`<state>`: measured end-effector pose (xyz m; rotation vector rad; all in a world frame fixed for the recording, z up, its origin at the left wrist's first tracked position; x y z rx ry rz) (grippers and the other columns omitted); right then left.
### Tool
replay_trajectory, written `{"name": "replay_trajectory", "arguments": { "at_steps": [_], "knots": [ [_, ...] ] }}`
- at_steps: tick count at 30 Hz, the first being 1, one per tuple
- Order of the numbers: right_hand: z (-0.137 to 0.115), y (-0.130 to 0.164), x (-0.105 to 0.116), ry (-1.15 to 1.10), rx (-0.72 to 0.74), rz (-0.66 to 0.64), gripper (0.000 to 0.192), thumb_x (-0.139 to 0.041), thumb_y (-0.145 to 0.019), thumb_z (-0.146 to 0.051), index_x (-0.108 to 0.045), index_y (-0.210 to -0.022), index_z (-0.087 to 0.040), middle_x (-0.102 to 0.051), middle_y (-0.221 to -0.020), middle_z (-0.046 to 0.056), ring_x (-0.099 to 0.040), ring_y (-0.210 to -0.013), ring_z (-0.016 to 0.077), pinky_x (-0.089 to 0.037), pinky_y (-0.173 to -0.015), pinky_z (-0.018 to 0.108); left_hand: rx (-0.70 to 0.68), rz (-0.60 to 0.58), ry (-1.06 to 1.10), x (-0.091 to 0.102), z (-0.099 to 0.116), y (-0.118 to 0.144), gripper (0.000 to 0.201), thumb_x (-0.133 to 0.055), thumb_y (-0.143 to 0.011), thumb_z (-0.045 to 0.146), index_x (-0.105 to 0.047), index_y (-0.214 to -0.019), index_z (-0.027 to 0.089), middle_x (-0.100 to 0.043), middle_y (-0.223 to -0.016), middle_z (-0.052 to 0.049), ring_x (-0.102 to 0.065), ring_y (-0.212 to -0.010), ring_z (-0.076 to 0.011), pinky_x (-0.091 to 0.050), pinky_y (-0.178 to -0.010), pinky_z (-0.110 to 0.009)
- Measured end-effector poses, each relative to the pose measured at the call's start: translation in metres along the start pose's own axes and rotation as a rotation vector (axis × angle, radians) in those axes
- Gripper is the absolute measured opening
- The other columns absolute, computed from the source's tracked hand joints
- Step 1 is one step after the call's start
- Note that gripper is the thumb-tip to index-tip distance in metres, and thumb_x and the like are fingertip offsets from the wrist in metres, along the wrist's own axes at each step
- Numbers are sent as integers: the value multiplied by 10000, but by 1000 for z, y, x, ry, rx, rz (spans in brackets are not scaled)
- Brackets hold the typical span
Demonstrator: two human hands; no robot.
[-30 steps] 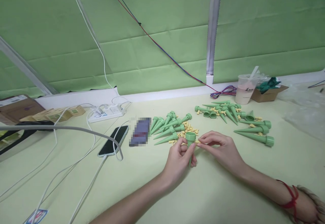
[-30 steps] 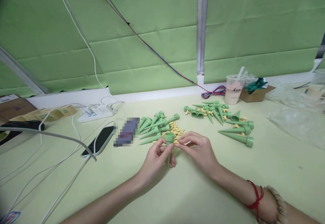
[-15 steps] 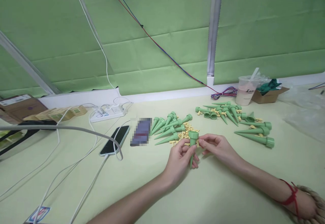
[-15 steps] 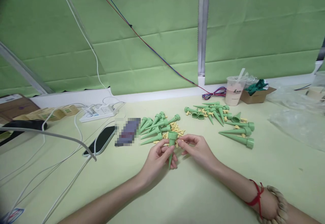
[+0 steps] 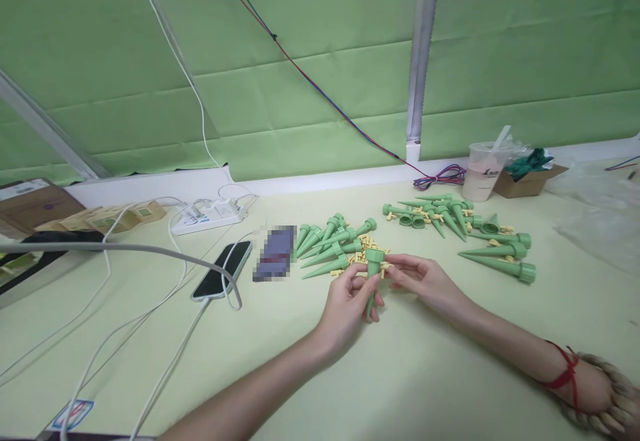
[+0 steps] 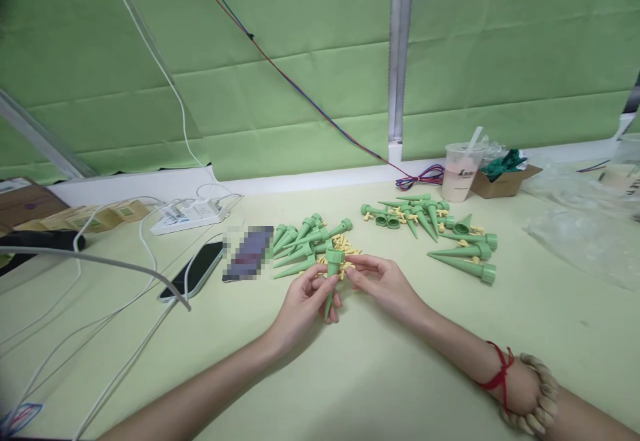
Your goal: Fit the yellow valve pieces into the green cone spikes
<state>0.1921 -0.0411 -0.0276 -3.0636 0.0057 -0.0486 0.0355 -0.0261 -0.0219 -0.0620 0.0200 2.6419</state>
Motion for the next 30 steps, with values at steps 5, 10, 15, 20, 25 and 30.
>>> {"name": "replay_trajectory", "arguments": {
  "at_steps": [5,10,15,20,25,30],
  "knots": [
    [-1,0,0,-1,5,3,471,-692,-654,-483,-665,-987,-151,-689,-910,99,-644,-858,217,-515,-813,371,-5,8,-20,0,2,0,326,-548,-781,457,-440,-920,183,-557,-571,32,-507,-400,-97,-382,-410,-214],
    [-6,1,1,-2,-24,27,444,-652,-685,-508,-672,-948,-152,-687,-912,95,-642,-835,200,-522,-768,337,14,17,-11,0,3,0,344,-556,-770,465,-452,-937,182,-554,-559,36,-503,-387,-99,-371,-393,-213],
    [-6,1,0,25,-23,0,441,-664,-681,-492,-661,-985,-173,-672,-984,90,-623,-907,202,-515,-731,297,24,15,-38,-1,7,1,351,-556,-772,462,-471,-946,170,-548,-552,32,-497,-385,-97,-373,-392,-212],
    [-3,2,-1,6,-72,-30,443,-653,-686,-496,-659,-959,-147,-689,-864,86,-638,-815,185,-506,-663,270,27,22,-31,-1,8,1,346,-561,-767,471,-475,-912,169,-535,-532,37,-489,-385,-92,-363,-391,-205],
    [-4,1,-1,45,-30,17,410,-682,-657,-474,-663,-918,-159,-683,-892,83,-632,-820,189,-513,-614,258,46,21,-18,1,7,-1,390,-571,-744,510,-483,-905,165,-550,-523,32,-482,-360,-92,-342,-372,-199],
    [-8,2,0,72,11,54,417,-706,-621,-481,-686,-877,-152,-689,-851,80,-636,-788,195,-525,-658,290,45,-11,-10,0,8,-1,404,-541,-750,545,-487,-872,163,-553,-525,26,-482,-348,-91,-339,-357,-194]
  ]
}}
Point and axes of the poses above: each hand's wrist, its own y-axis away from the middle knuckle, its own x-axis out of the back of the hand, z = x × y, the point moved 2 cm from there along -y, towards the middle knuckle
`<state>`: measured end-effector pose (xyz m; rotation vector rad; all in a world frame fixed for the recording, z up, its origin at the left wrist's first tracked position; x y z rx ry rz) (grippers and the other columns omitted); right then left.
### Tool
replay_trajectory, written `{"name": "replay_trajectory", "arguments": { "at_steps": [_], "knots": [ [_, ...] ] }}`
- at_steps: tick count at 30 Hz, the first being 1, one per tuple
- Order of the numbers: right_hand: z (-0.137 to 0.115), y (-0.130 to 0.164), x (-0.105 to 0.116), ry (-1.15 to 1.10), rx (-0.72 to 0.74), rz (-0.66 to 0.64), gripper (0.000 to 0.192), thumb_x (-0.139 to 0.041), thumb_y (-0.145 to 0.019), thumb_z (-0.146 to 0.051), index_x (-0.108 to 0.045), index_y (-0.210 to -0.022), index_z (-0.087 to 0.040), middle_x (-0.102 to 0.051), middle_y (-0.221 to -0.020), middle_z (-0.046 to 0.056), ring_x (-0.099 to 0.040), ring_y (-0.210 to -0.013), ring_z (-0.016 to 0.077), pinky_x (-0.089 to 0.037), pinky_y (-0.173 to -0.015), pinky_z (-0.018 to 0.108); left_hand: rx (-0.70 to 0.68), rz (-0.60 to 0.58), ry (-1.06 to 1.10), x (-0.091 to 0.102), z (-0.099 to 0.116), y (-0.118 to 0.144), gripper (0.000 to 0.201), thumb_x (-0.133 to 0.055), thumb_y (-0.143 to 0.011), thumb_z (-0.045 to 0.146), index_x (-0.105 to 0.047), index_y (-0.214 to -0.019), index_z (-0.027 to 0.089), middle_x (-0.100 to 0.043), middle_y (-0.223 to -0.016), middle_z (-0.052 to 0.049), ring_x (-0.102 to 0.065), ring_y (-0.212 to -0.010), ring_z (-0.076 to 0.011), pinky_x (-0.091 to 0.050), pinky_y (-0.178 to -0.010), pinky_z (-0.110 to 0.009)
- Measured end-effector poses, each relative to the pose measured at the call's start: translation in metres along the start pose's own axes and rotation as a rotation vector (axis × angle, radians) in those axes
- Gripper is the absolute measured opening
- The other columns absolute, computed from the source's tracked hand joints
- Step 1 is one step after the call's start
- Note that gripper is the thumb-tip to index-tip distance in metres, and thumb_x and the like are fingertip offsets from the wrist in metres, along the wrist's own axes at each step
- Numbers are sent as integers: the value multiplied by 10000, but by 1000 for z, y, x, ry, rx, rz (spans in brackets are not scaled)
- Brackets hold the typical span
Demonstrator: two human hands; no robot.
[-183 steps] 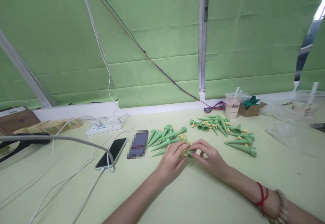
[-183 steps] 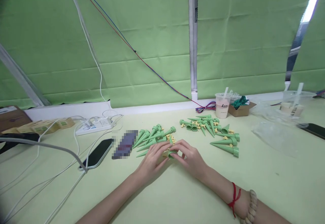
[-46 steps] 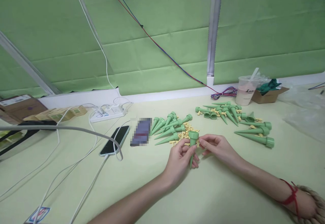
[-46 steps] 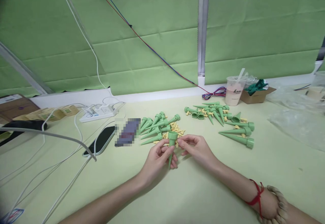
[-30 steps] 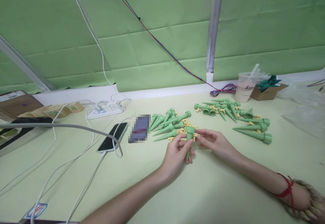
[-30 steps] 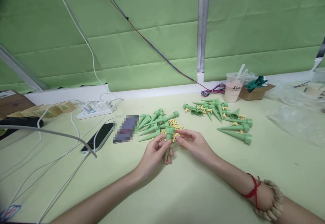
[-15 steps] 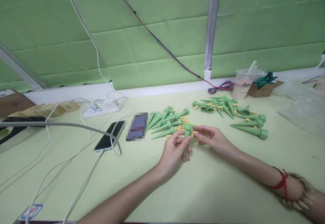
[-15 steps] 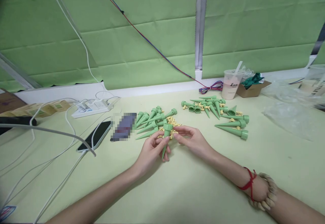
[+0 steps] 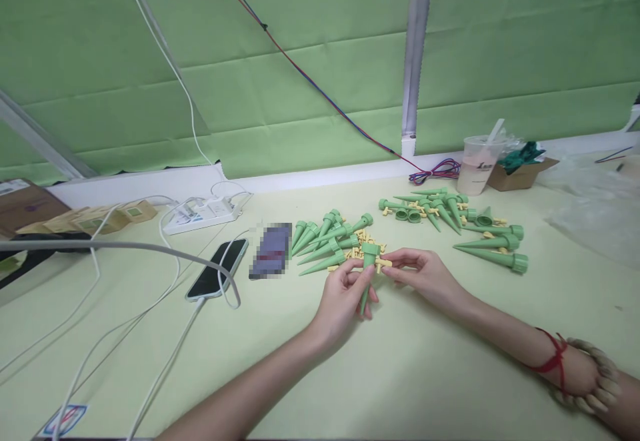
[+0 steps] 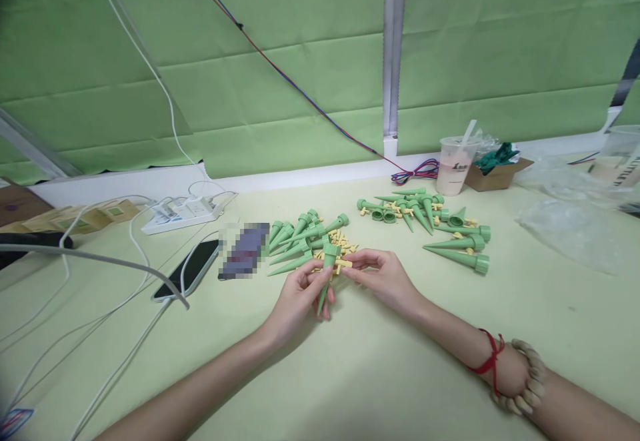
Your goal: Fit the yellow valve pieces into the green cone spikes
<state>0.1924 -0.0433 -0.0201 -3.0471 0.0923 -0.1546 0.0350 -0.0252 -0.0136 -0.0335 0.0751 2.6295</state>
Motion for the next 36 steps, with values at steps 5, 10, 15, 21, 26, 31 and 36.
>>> {"name": "replay_trajectory", "arguments": {
  "at_steps": [5,10,15,21,26,31,36],
  "knots": [
    [0,0,2,-14,14,35,403,-734,-600,-456,-704,-871,-159,-694,-853,77,-640,-791,192,-520,-703,293,-8,-11,-14,-1,1,2,383,-516,-777,527,-503,-891,162,-552,-525,25,-477,-344,-86,-337,-352,-187],
    [6,-1,1,-85,-81,-48,459,-649,-691,-501,-680,-1005,-168,-700,-845,82,-646,-763,174,-525,-658,285,5,8,-4,0,0,0,387,-547,-750,534,-485,-863,168,-545,-497,32,-472,-337,-88,-335,-352,-187],
    [7,-2,1,-73,-94,-45,468,-674,-668,-482,-672,-1021,-176,-687,-958,89,-642,-816,177,-528,-663,275,12,11,-9,0,-2,-2,400,-564,-734,538,-470,-872,174,-539,-483,42,-466,-325,-91,-331,-342,-189],
    [6,-1,-1,-93,-123,-80,428,-666,-669,-483,-693,-942,-155,-691,-926,86,-635,-762,157,-519,-630,256,13,11,-25,0,-1,-1,399,-551,-743,541,-455,-878,177,-536,-495,44,-474,-333,-93,-341,-343,-190],
    [4,-2,3,40,-59,-21,396,-667,-676,-448,-686,-939,-152,-691,-891,79,-615,-700,149,-494,-600,256,-23,63,-43,4,2,-2,354,-490,-793,528,-444,-872,186,-537,-506,43,-483,-338,-94,-337,-342,-183],
    [9,-3,8,362,72,-2,252,-642,-704,-403,-700,-789,-174,-639,-616,12,-550,-544,128,-449,-527,244,-28,110,-19,5,4,-3,357,-448,-808,548,-434,-853,195,-529,-482,46,-481,-335,-96,-324,-341,-179],
    [16,-5,9,355,93,2,297,-673,-683,-360,-693,-917,-179,-675,-782,53,-618,-681,172,-523,-631,295,-17,79,-27,3,4,-2,334,-443,-819,531,-421,-858,200,-530,-471,49,-481,-333,-101,-325,-341,-180]
  ]
}}
Point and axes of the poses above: each hand's wrist, its own y-axis away from the middle knuckle, its own x-axis out of the back of the hand, z = x × y, the point moved 2 cm from there along -y, towards the middle knuckle
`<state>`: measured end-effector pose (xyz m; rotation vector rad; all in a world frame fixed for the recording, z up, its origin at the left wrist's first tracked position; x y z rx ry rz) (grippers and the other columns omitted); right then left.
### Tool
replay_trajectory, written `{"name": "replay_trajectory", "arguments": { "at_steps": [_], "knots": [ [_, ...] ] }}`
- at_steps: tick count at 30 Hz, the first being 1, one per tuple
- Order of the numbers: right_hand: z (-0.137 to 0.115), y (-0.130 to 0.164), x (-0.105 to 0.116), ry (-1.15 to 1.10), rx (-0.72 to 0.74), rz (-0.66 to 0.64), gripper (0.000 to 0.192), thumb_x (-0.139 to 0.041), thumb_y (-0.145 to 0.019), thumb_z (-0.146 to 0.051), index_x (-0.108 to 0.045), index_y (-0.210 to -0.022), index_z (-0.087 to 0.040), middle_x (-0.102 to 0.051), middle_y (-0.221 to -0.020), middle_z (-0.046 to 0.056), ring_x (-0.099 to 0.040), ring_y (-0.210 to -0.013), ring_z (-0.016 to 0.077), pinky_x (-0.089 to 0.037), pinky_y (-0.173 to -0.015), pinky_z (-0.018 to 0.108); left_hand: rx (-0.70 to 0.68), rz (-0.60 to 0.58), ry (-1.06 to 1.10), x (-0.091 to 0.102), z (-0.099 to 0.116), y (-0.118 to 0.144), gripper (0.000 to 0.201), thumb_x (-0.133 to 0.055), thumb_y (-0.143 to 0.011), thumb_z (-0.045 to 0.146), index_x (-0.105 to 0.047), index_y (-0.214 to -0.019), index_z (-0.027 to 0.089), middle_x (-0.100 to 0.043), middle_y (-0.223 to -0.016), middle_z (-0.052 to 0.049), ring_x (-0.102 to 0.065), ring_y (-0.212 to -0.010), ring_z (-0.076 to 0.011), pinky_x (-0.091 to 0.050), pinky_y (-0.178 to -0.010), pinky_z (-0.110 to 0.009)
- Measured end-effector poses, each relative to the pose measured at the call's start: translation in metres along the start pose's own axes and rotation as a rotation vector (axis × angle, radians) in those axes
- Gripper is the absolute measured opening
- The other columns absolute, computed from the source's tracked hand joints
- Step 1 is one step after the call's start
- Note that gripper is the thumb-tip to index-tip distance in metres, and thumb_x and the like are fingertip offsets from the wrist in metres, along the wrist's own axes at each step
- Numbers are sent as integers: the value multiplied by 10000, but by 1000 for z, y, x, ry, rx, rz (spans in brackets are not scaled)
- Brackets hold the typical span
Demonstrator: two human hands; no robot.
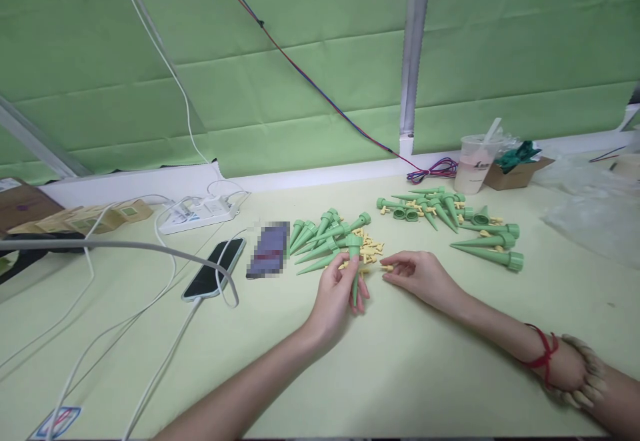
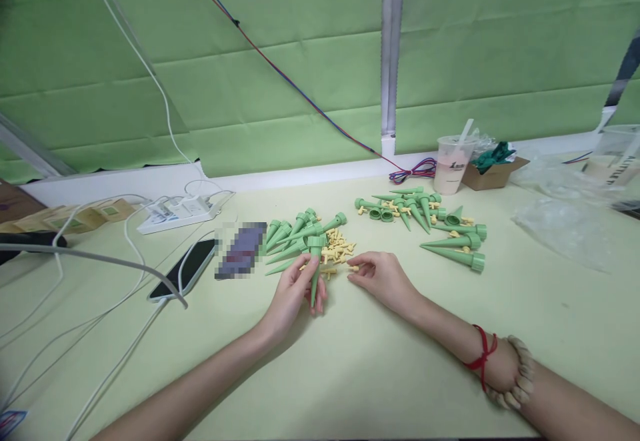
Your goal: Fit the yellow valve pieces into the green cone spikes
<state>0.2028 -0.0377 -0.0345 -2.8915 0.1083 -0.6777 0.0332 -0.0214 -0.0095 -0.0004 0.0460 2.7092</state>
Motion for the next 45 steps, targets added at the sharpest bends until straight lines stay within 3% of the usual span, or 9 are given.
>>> {"name": "replay_trajectory", "arguments": {
  "at_steps": [5,11,20,23,29,32,38,41,45],
  "knots": [
    [-9,-1,0,-210,0,7,427,-657,-703,-412,-637,-1071,-196,-612,-1127,93,-618,-947,220,-540,-752,324,22,-66,-17,-2,-4,1,347,-434,-818,538,-417,-897,201,-532,-486,54,-479,-333,-98,-338,-337,-182],
    [-14,1,-4,-361,-90,-104,343,-715,-624,-438,-649,-779,-139,-672,-786,58,-627,-714,166,-495,-642,269,36,-190,-24,-5,-11,4,361,-475,-804,517,-389,-974,211,-581,-555,41,-479,-347,-85,-332,-341,-173],
    [-17,8,-5,-261,-23,-46,290,-697,-656,-317,-450,-613,-170,-477,-535,-54,-430,-469,65,-340,-447,187,28,-229,-90,-5,-15,0,383,-451,-817,523,-468,-957,167,-531,-437,37,-462,-354,-95,-314,-354,-179],
    [-21,8,-2,-126,110,19,211,-641,-687,-245,-462,-601,-174,-485,-548,-38,-450,-502,82,-379,-479,201,32,-229,-119,-6,-13,1,387,-442,-823,521,-476,-964,162,-499,-405,50,-435,-345,-91,-311,-366,-184],
    [-22,6,11,284,643,235,208,-570,-716,-163,-491,-525,-173,-478,-522,-16,-428,-519,93,-328,-486,219,54,-228,-109,-9,-9,6,386,-444,-823,518,-486,-963,162,-444,-374,68,-407,-343,-88,-304,-387,-189],
    [-17,0,19,181,492,167,87,-608,-707,-224,-598,-648,-161,-546,-566,-1,-460,-486,86,-375,-478,219,50,-195,-34,-8,-7,7,389,-456,-819,508,-464,-1007,168,-498,-450,53,-428,-370,-86,-308,-391,-190],
    [-16,-7,15,-431,-53,-153,389,-640,-691,-480,-661,-872,-136,-617,-733,47,-525,-535,100,-447,-448,222,-15,-149,-115,-4,-2,4,362,-491,-811,447,-484,-1019,150,-563,-573,9,-498,-449,-97,-385,-450,-211],
    [-17,-4,10,-509,-154,-162,436,-713,-638,-443,-654,-959,-154,-620,-802,49,-540,-605,102,-451,-458,201,-47,-142,-160,-3,1,4,322,-480,-824,414,-499,-1009,151,-570,-609,1,-503,-477,-95,-403,-481,-217],
    [-18,-1,8,-594,-203,-340,337,-689,-685,-436,-675,-846,-140,-605,-827,49,-553,-692,107,-465,-504,189,-36,-114,-178,-3,0,4,338,-498,-812,403,-500,-1031,147,-576,-620,-3,-493,-484,-98,-402,-486,-220]
  ]
}}
Point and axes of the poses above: each hand's wrist, its own y-axis away from the middle knuckle, its own x-axis out of the back of the hand, z = x × y, the point moved 2 cm from there along -y, towards the middle knuckle
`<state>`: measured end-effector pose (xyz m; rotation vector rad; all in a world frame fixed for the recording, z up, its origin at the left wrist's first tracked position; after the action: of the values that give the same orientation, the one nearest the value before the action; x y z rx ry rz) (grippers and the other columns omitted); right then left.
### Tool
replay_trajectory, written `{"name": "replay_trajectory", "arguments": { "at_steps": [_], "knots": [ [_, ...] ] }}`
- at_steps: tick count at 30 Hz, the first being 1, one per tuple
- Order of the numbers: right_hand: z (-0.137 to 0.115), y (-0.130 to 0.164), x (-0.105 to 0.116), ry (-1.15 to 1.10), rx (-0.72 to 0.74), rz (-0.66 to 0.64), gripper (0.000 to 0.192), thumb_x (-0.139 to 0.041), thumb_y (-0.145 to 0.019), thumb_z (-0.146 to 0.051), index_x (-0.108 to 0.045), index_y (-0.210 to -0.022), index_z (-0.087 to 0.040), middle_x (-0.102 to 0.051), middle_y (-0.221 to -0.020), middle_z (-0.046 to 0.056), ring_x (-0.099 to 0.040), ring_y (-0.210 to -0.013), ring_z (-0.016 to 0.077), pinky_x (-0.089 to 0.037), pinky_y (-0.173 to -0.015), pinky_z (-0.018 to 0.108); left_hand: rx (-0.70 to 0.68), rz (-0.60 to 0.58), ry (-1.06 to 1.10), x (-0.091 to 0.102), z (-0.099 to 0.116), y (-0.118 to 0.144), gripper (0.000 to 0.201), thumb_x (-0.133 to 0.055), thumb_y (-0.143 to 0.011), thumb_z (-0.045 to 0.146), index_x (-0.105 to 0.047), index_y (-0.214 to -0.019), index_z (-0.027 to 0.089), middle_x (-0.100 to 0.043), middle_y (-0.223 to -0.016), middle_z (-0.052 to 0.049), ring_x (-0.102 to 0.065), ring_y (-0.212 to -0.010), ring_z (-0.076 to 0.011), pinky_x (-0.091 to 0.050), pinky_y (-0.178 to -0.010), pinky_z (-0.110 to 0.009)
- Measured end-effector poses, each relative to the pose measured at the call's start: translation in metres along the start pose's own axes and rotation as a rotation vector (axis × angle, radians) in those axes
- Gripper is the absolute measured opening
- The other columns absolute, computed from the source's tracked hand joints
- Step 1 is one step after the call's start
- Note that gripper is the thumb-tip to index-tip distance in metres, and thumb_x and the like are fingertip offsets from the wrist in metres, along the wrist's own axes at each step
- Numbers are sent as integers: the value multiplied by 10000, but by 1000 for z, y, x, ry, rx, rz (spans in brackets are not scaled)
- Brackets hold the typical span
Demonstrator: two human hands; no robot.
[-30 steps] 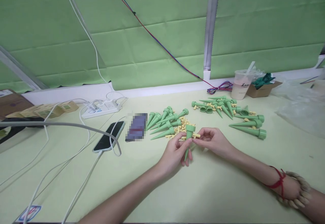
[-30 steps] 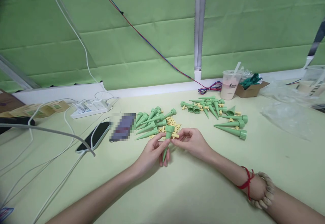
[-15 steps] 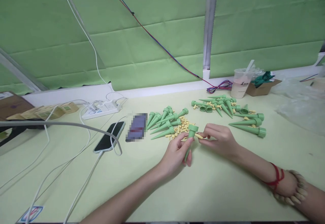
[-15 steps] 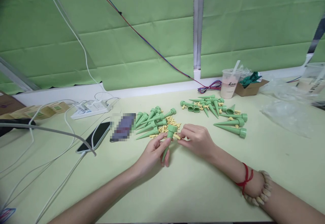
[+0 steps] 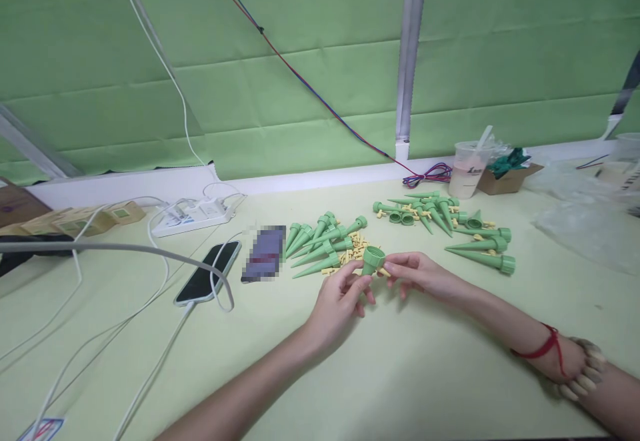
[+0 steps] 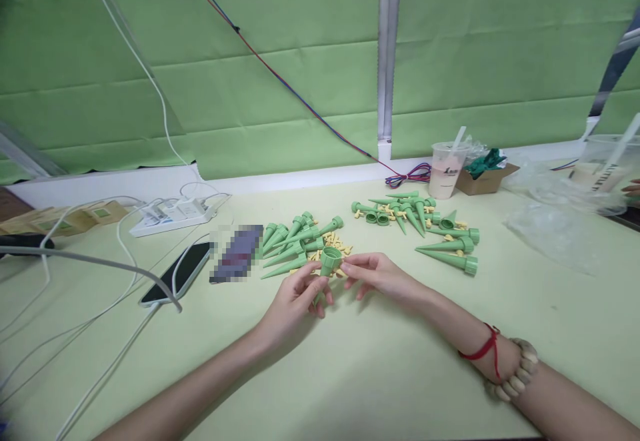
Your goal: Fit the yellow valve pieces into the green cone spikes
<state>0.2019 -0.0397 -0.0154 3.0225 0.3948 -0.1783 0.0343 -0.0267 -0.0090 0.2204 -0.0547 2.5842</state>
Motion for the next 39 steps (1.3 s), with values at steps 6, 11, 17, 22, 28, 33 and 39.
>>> {"name": "replay_trajectory", "arguments": {
  "at_steps": [6,11,17,22,28,33,39],
  "knots": [
    [0,3,3,-98,-156,-118,237,-749,-644,-330,-675,-746,-130,-601,-677,-5,-532,-618,50,-420,-533,137,-21,-38,-96,1,-7,-1,355,-469,-824,435,-543,-1023,151,-610,-648,-24,-476,-490,-108,-371,-481,-222],
    [4,5,0,-58,-265,-118,244,-772,-603,-318,-682,-719,-124,-588,-607,-18,-501,-541,41,-388,-481,134,-179,-11,-432,4,-1,2,339,-367,-877,391,-639,-810,200,-650,-664,-14,-487,-549,-128,-337,-544,-229],
    [7,3,0,97,-164,-37,293,-767,-594,-335,-685,-774,-118,-605,-612,-17,-495,-514,45,-416,-503,167,-332,121,-704,9,-3,6,306,-438,-854,400,-686,-934,240,-687,-707,-30,-554,-582,-149,-321,-576,-237],
    [10,4,-1,130,-150,68,289,-779,-559,-335,-609,-636,-115,-601,-573,-13,-508,-509,62,-425,-512,189,-339,171,-767,8,-6,8,328,-418,-865,392,-684,-989,244,-690,-724,-54,-559,-580,-159,-302,-554,-240],
    [5,7,-10,166,-135,223,372,-785,-505,-372,-479,-502,-159,-541,-445,-26,-458,-422,69,-389,-443,203,-274,185,-744,7,-4,9,339,-413,-855,435,-691,-879,243,-607,-573,-30,-446,-467,-136,-248,-524,-243],
    [8,11,-17,321,-20,311,316,-737,-551,-351,-478,-500,-175,-531,-452,-11,-451,-429,91,-344,-406,208,-160,118,-808,4,-7,11,322,-354,-871,412,-617,-931,236,-546,-544,-13,-434,-457,-163,-223,-515,-248],
    [9,15,-22,708,446,359,289,-593,-716,-343,-485,-497,-188,-536,-523,19,-446,-477,112,-368,-452,238,-93,85,-803,-2,-11,12,329,-287,-887,434,-544,-897,229,-512,-536,1,-437,-469,-181,-233,-510,-251]
  ]
}}
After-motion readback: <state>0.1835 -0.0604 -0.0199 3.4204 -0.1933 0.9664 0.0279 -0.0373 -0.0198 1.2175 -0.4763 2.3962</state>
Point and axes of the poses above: each hand's wrist, its own y-axis away from the middle knuckle, its own x-axis out of the back of the hand, z = x × y, the point moved 2 cm from there along -y, towards the middle knuckle
